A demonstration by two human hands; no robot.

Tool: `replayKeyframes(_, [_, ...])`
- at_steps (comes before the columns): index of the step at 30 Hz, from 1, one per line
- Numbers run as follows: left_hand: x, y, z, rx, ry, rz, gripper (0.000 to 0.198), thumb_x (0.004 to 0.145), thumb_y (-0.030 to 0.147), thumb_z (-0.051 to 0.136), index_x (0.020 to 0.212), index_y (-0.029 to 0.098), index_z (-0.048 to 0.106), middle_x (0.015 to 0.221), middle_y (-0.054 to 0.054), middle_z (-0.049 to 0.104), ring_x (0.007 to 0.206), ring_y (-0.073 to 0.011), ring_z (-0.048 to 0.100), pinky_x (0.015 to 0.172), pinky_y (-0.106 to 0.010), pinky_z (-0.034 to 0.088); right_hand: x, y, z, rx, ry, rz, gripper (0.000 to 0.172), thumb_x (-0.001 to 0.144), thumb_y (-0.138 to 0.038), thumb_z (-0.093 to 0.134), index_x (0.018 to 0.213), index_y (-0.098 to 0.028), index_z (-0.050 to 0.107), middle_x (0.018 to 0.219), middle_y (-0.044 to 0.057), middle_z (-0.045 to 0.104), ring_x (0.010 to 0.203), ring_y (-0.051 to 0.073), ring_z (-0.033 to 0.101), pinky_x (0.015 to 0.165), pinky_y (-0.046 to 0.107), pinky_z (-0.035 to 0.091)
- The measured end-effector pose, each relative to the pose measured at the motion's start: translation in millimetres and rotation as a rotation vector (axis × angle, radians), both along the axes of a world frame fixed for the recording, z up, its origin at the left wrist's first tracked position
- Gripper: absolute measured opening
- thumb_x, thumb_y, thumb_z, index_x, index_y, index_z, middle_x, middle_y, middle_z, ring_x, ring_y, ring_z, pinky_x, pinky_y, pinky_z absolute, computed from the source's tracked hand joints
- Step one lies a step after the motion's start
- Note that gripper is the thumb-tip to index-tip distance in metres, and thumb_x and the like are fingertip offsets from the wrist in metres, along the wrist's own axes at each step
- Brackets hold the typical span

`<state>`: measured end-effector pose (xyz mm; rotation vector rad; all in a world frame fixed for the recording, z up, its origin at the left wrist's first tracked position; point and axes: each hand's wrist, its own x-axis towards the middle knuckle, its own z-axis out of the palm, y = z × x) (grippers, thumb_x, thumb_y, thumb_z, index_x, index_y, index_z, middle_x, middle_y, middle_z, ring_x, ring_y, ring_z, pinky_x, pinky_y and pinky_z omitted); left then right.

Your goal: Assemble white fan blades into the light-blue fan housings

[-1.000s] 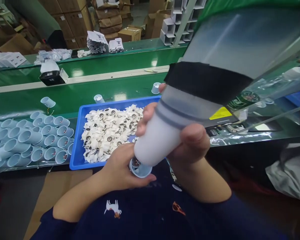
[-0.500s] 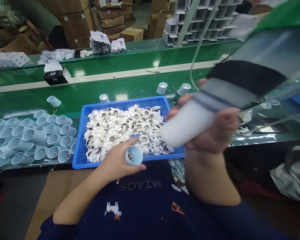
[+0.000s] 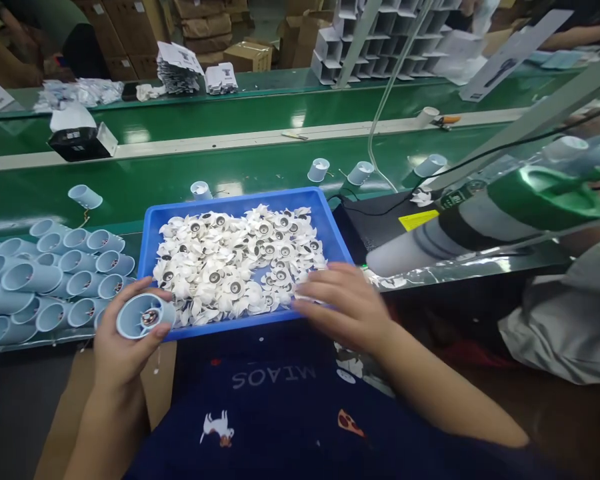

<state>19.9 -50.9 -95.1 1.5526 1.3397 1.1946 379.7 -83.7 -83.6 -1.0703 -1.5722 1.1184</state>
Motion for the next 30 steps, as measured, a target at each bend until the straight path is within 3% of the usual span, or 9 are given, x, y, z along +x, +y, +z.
replayKeyframes(2, [10,-2,0.1,0.002,0.023,-0.050,0.067,0.069,0.046,0.086,0.125,0.019,0.061,0.097,-0.007,0.076,0.091,-0.0273,0.072,0.084,-0.040,0.057,-34,17,-3.5,0.106,-0.561,0.231,0.015,0.094,-0.021,0.063,0.104,-0.024,0.074,0.112,0.007,0.073,0.111,0.031,0.065,0.104,0.054,0.045])
replayKeyframes(4, [15,-6,1.2,0.013,0.048,-0.092,0.066,0.070,0.044,0.086,0.125,0.018,0.060,0.097,-0.007,0.077,0.092,-0.0271,0.072,0.086,-0.040,0.057,-59,34,-6.9,0.145,-0.895,0.393,0.017,0.095,-0.013,0.059,0.100,-0.017,0.074,0.107,0.012,0.072,0.102,0.029,0.067,0.096,0.048,0.048])
replayKeyframes(9, [6,-21,3.0,0.007,0.086,-0.068,0.061,0.071,0.044,0.085,0.121,0.018,0.061,0.097,-0.008,0.077,0.092,-0.0274,0.073,0.088,-0.041,0.056,-73,59,-7.1,0.096,-1.133,0.454,0.022,0.086,0.002,0.057,0.093,-0.011,0.074,0.101,0.017,0.067,0.087,0.027,0.068,0.077,0.036,0.051])
replayKeyframes(13, [-8,-31,-1.8,-0.037,0.045,0.052,0.059,0.073,0.048,0.083,0.120,0.019,0.062,0.098,-0.008,0.075,0.092,-0.0264,0.071,0.086,-0.039,0.055,-58,68,-10.0,0.049,-1.130,0.542,0.024,0.081,0.002,0.062,0.091,-0.015,0.075,0.103,0.012,0.069,0.086,0.023,0.069,0.076,0.030,0.051])
replayKeyframes(19, [-13,-23,-7.3,-0.028,0.018,-0.012,0.056,0.071,0.040,0.086,0.117,0.019,0.060,0.099,-0.008,0.076,0.089,-0.0252,0.072,0.081,-0.035,0.057,-43,69,-21.0,0.030,-1.005,0.584,0.031,0.088,-0.001,0.056,0.108,-0.015,0.074,0.115,0.012,0.070,0.100,0.024,0.067,0.089,0.034,0.051])
replayKeyframes(26, [9,-18,-1.9,-0.013,0.026,-0.107,0.054,0.071,0.037,0.086,0.113,0.020,0.057,0.101,-0.007,0.074,0.093,-0.0252,0.072,0.084,-0.035,0.057,-29,67,-31.0,-0.041,-0.826,0.447,0.025,0.090,-0.009,0.058,0.111,-0.015,0.069,0.111,0.015,0.066,0.102,0.029,0.064,0.094,0.045,0.048])
replayKeyframes(30, [16,-20,-5.4,0.034,-0.010,-0.110,0.059,0.073,0.039,0.083,0.120,0.021,0.052,0.112,-0.010,0.070,0.104,-0.0267,0.069,0.089,-0.037,0.055,-22,63,-25.4,-0.127,-0.560,0.373,0.022,0.094,-0.018,0.054,0.114,-0.016,0.062,0.112,0.014,0.063,0.101,0.025,0.061,0.095,0.045,0.049])
